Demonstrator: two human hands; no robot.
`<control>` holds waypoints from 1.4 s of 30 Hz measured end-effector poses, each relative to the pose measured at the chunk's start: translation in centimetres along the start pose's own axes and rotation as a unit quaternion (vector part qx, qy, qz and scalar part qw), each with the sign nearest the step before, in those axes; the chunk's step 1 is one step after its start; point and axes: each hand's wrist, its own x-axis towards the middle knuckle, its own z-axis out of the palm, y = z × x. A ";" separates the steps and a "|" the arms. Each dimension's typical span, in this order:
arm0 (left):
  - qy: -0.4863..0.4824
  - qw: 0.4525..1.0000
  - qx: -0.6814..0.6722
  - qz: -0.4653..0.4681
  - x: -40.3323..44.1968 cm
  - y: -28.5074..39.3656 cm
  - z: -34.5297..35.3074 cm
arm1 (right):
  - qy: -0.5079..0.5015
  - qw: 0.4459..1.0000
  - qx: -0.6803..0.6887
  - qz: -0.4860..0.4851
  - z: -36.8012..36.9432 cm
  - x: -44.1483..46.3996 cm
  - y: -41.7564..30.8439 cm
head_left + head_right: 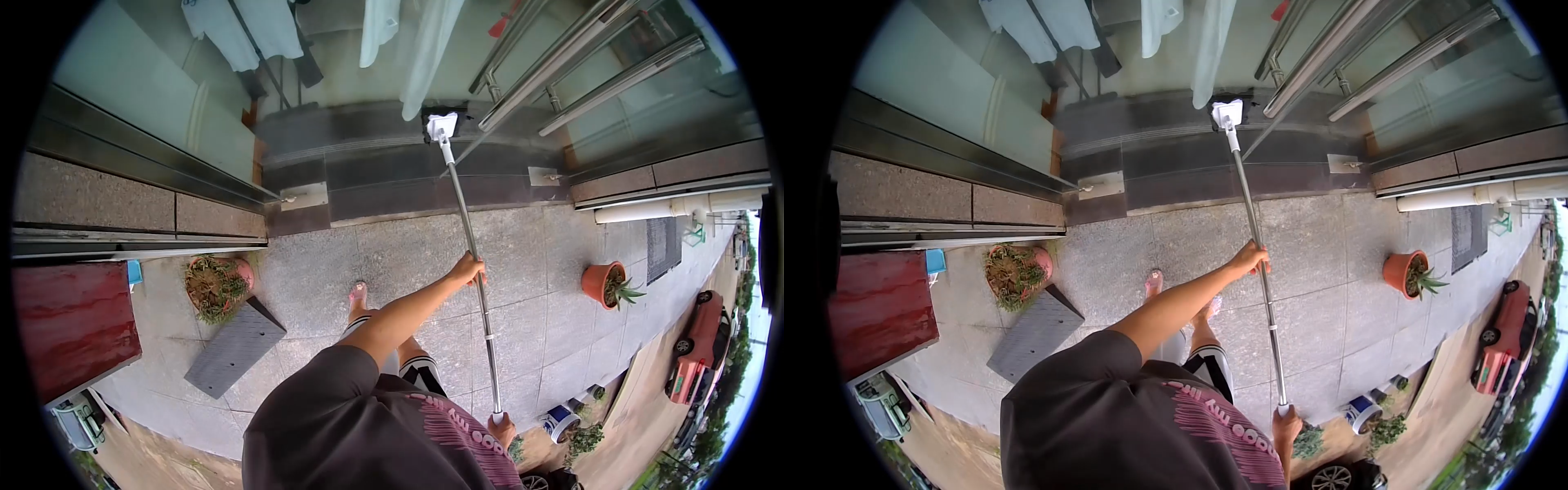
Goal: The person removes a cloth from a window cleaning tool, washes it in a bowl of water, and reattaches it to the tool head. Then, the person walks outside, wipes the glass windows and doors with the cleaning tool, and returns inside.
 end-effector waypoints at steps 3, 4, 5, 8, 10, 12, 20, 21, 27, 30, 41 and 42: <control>0.088 0.996 -0.026 -0.020 -3.7 -3.0 -7.1 | -0.027 0.996 -0.023 -0.078 0.9 1.3 -2.2; 0.125 0.991 -0.041 -0.039 -5.4 -3.9 -10.7 | -0.044 0.993 -0.030 -0.102 1.3 2.4 -3.8; 0.185 0.980 -0.057 -0.046 -7.0 -4.7 -14.3 | -0.067 0.989 -0.035 -0.128 1.1 4.0 -6.4; 0.385 0.914 -0.130 -0.010 -11.5 -5.8 -26.8 | -0.088 0.973 -0.010 -0.212 2.2 9.6 -15.8; 0.410 0.892 -0.189 0.014 -13.9 -4.6 -33.1 | -0.085 0.959 -0.004 -0.271 3.9 12.5 -20.3; 0.433 0.879 -0.198 0.017 -14.1 -4.2 -34.3 | -0.074 0.955 0.014 -0.287 4.3 14.4 -22.0; 0.162 0.982 -0.084 -0.048 -1.3 -4.9 -9.5 | -0.021 0.998 -0.040 -0.051 4.4 10.4 -0.2; 0.101 0.992 -0.054 -0.053 1.0 -4.3 -6.1 | 0.005 0.999 -0.026 -0.031 3.6 9.4 1.4; -0.013 1.000 0.019 -0.006 12.0 -6.6 3.5 | -0.015 0.994 0.043 0.095 7.6 7.4 3.0; 0.035 0.999 0.003 -0.032 9.8 -9.1 0.0 | -0.051 0.993 0.062 0.088 10.9 6.9 2.0; 0.488 0.850 -0.174 -0.090 -8.4 -15.6 -45.8 | -0.185 0.944 0.051 -0.268 20.9 20.0 -23.0; 0.489 0.851 -0.173 -0.080 -8.4 -15.3 -45.8 | -0.177 0.945 0.050 -0.271 21.6 20.7 -23.4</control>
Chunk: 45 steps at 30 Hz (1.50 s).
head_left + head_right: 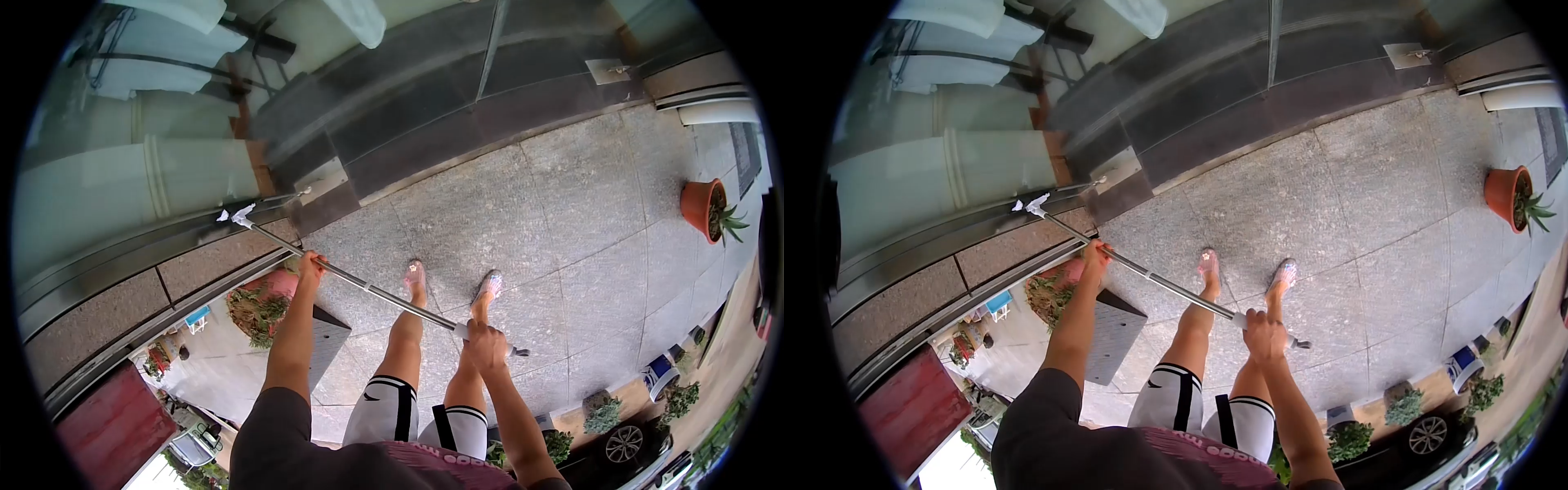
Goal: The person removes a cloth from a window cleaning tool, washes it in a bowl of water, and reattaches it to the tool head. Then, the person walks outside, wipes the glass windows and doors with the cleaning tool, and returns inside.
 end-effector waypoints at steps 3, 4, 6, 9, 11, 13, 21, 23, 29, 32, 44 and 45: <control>-0.031 0.999 -0.007 0.008 -2.3 -0.7 3.7 | 0.025 0.999 -0.007 0.026 1.1 -0.1 3.1; -0.054 0.998 -0.009 0.000 -3.4 -2.4 5.8 | 0.034 0.998 -0.007 0.051 1.5 -1.6 5.4; -0.118 0.992 0.036 -0.041 -7.2 -5.8 11.9 | 0.048 0.993 -0.022 0.102 1.4 -5.7 10.3; -0.259 0.947 0.182 -0.061 -11.6 -11.5 21.7 | 0.085 0.973 -0.042 0.208 0.4 -13.4 15.6; -0.345 0.914 0.214 -0.022 -15.2 -14.3 28.9 | 0.103 0.956 -0.036 0.271 0.7 -17.8 17.3; -0.431 0.865 0.255 0.001 -16.1 -16.9 34.9 | 0.111 0.936 -0.003 0.334 1.1 -19.8 17.0; -0.459 0.816 0.350 0.011 -14.8 -16.6 37.5 | 0.067 0.918 0.101 0.378 7.9 -18.6 12.3; -0.394 0.848 0.355 -0.009 -12.3 -16.0 32.3 | 0.046 0.933 0.095 0.345 8.9 -18.1 11.6; -0.061 0.957 0.265 -0.101 4.5 -12.2 6.4 | -0.056 0.979 0.079 0.181 10.5 -6.9 6.1; 0.053 0.985 0.143 -0.082 8.0 -5.9 -0.5 | -0.049 0.996 0.055 0.055 11.5 0.7 2.6; -0.217 0.943 0.240 -0.075 -2.0 -19.0 23.9 | 0.051 0.954 0.044 0.293 11.6 -10.6 16.0; -0.254 0.928 0.265 -0.067 -3.3 -20.2 26.9 | 0.060 0.944 0.054 0.319 11.9 -12.0 16.3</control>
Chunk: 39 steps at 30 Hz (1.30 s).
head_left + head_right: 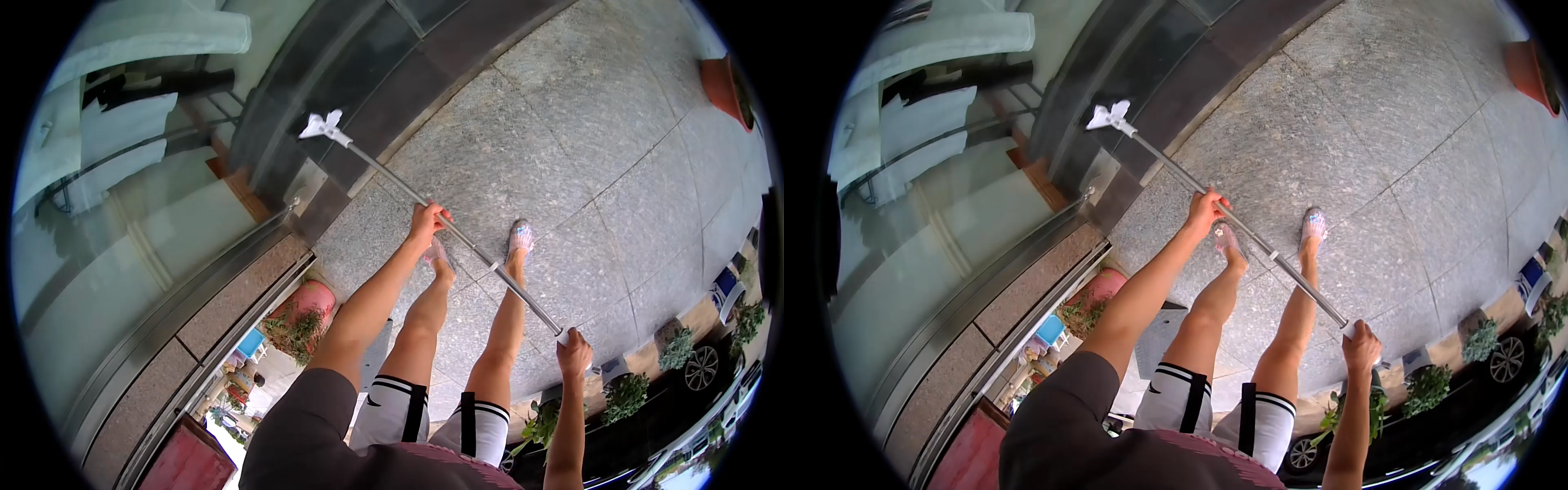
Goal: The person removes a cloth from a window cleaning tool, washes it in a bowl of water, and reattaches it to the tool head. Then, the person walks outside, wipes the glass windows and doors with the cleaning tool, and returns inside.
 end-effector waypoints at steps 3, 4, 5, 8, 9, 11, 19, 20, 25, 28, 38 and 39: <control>-0.122 0.983 0.129 0.055 2.3 2.4 7.4 | -0.012 0.995 0.054 0.081 0.7 -2.3 -0.2; -0.132 0.979 0.143 0.066 2.8 3.5 9.5 | -0.016 0.991 0.070 0.110 1.7 -2.8 -1.1; -0.142 0.974 0.157 0.078 3.6 4.6 10.9 | -0.016 0.988 0.083 0.131 2.3 -2.9 -2.7; -0.188 0.956 0.212 0.074 6.1 5.8 10.9 | -0.030 0.982 0.116 0.148 4.1 -2.9 -5.9; -0.189 0.957 0.208 0.070 6.2 5.5 10.2 | -0.045 0.981 0.122 0.145 4.6 -3.1 -6.2; -0.189 0.958 0.204 0.064 6.0 5.1 7.9 | -0.074 0.978 0.138 0.137 5.8 -3.7 -7.3; 0.028 0.987 0.147 -0.058 3.0 -4.7 -12.9 | -0.185 0.979 0.076 0.028 9.3 -6.4 -7.8; 0.075 0.983 0.151 -0.073 2.7 -5.7 -16.2 | -0.178 0.981 0.069 -0.030 9.4 -6.0 -8.4; 0.312 0.940 -0.086 -0.109 -0.2 -7.1 -31.9 | -0.192 0.963 0.046 -0.185 10.0 0.7 -15.0; 0.286 0.945 -0.099 -0.121 -0.6 -5.0 -31.5 | -0.175 0.964 0.042 -0.198 10.9 3.2 -15.7; 0.023 0.996 0.016 -0.086 9.4 -5.5 -8.5 | -0.043 0.997 0.053 -0.021 9.7 3.5 -2.0; -0.009 0.996 0.036 -0.076 9.9 -4.7 -5.4 | -0.034 0.998 0.054 0.006 9.5 3.2 -1.3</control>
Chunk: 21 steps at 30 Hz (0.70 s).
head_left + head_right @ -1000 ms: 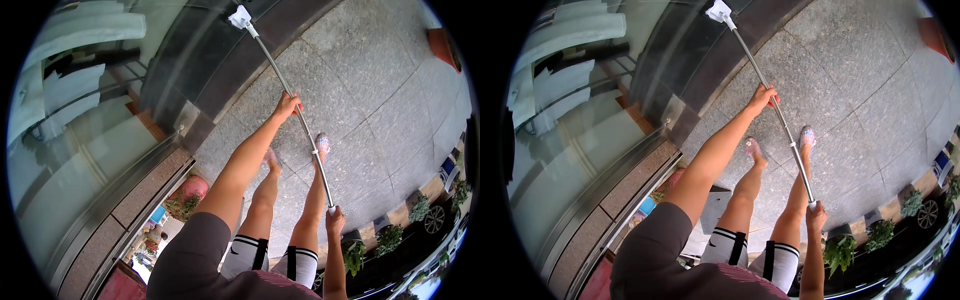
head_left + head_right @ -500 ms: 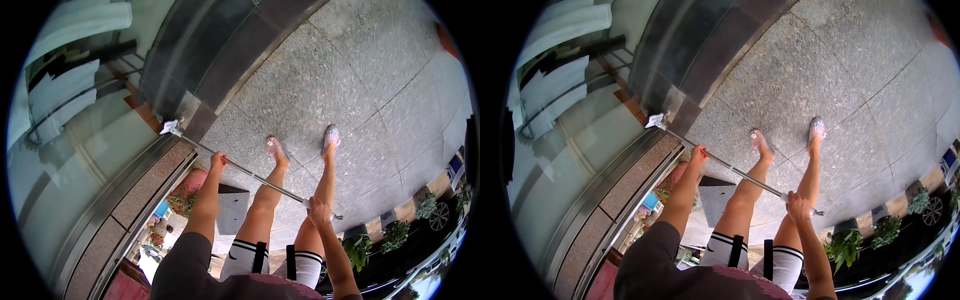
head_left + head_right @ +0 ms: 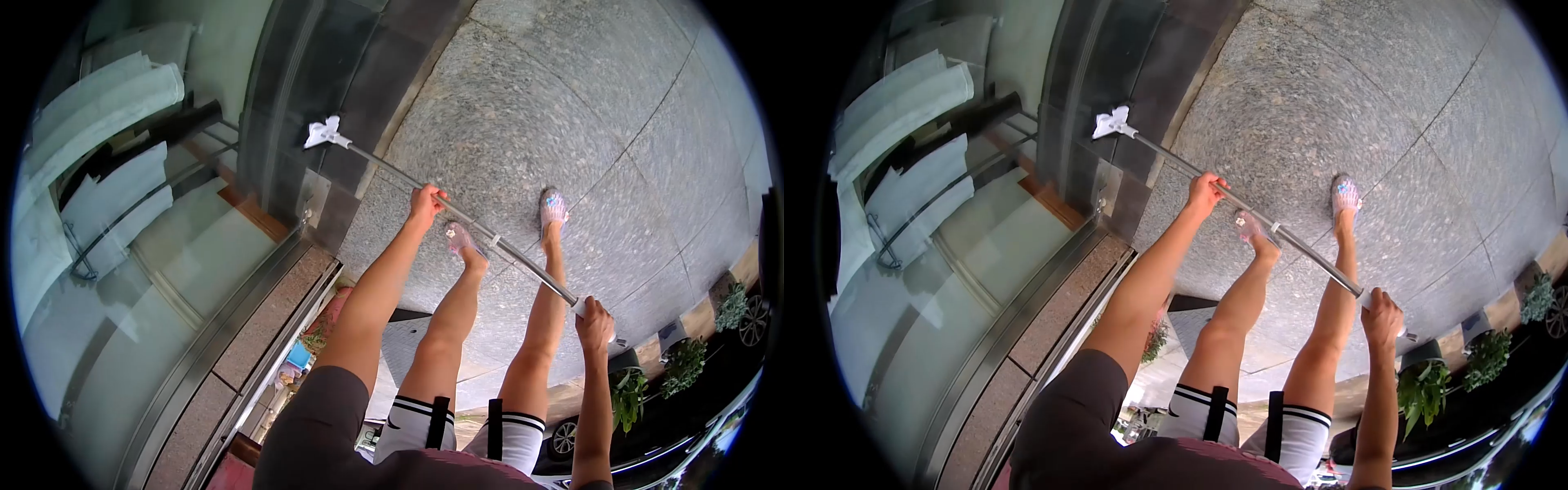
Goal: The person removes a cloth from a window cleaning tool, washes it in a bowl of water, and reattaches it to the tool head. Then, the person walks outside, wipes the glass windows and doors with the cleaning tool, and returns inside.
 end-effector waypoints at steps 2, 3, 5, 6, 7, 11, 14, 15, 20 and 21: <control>-0.060 0.996 0.049 0.038 1.0 1.8 5.2 | 0.017 0.999 -0.007 0.042 -0.3 -0.7 0.3; -0.084 0.992 0.073 0.056 1.6 2.7 7.5 | 0.027 0.998 -0.013 0.062 -0.2 -0.8 0.3; -0.125 0.978 0.132 0.097 2.1 5.3 12.3 | 0.042 0.994 0.018 0.096 0.6 -0.8 0.0; -0.141 0.969 0.165 0.119 2.0 6.8 14.4 | 0.046 0.992 0.033 0.112 1.1 -0.9 -0.4; -0.162 0.961 0.184 0.128 2.4 8.3 16.0 | 0.052 0.989 0.049 0.127 1.6 -0.7 -1.0; -0.160 0.954 0.211 0.143 2.3 10.1 17.3 | 0.026 0.983 0.119 0.134 1.7 0.2 -3.7; -0.175 0.954 0.208 0.124 2.3 8.3 13.6 | -0.010 0.987 0.109 0.114 4.5 -1.4 -3.8; -0.159 0.961 0.193 0.114 1.7 7.4 12.2 | -0.016 0.990 0.099 0.101 5.2 -2.2 -3.7; -0.051 0.984 0.169 0.036 -0.1 0.7 1.1 | -0.066 0.993 0.081 0.055 6.9 -5.4 -3.1; -0.014 0.989 0.146 0.023 -0.6 -0.9 -1.6 | -0.074 0.994 0.068 0.037 6.8 -5.5 -3.1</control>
